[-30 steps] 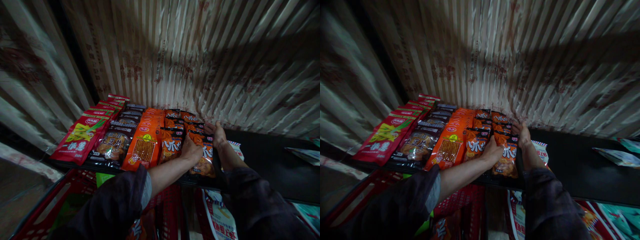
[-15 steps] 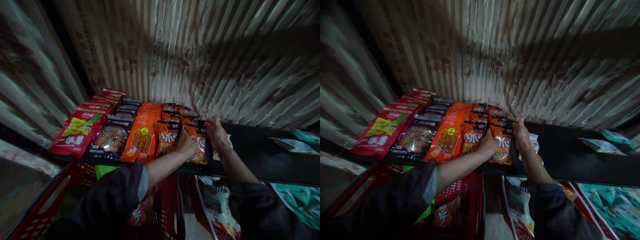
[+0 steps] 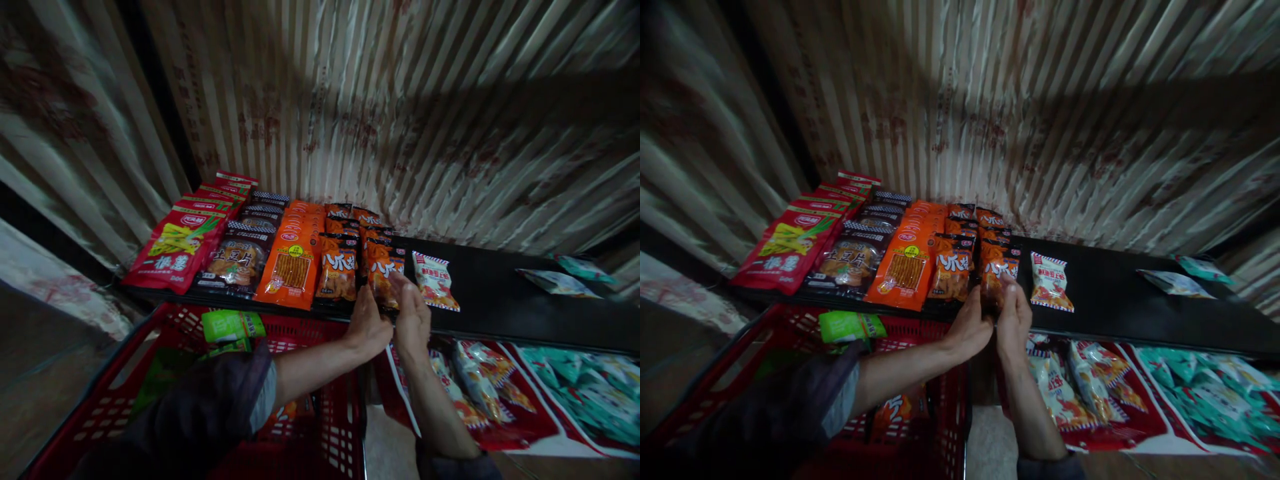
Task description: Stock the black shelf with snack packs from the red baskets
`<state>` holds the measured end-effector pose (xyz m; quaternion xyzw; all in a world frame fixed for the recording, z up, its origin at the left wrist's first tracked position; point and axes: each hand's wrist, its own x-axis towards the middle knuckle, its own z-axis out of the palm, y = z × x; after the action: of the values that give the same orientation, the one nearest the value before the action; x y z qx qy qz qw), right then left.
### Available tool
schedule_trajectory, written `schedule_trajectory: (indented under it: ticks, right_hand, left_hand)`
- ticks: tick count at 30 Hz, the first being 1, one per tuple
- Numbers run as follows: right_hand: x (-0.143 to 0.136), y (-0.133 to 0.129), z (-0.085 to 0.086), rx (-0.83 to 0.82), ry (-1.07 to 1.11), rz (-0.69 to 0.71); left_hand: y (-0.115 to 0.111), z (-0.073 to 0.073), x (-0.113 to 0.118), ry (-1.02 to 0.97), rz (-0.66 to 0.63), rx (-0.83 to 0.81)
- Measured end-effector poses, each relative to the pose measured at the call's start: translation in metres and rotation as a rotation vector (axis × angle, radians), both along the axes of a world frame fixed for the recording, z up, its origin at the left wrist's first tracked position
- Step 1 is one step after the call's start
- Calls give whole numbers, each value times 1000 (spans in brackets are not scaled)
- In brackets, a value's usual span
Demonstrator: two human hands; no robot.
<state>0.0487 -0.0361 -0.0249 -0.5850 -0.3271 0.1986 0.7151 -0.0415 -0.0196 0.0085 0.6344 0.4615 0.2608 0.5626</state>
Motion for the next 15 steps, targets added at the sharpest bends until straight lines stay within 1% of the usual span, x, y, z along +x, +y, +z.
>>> schedule_trajectory:
  ticks: [3,6,9,12,15]
  right_hand:
    - [-28,-12,-8,-50,13,71]
    - [-46,-16,-14,-126,32,106]
    - [-55,-14,-20,-163,15,142]
    - [-58,-10,-27,-184,-66,148]
    - [-57,-8,-35,-235,-161,134]
  left_hand:
    - [-10,-2,-21,40,-43,70]
    - [-16,-5,-47,22,-13,192]
    - [-15,-8,-71,31,29,295]
    - [-9,-10,-87,129,55,300]
    - [-3,-13,-91,237,36,258]
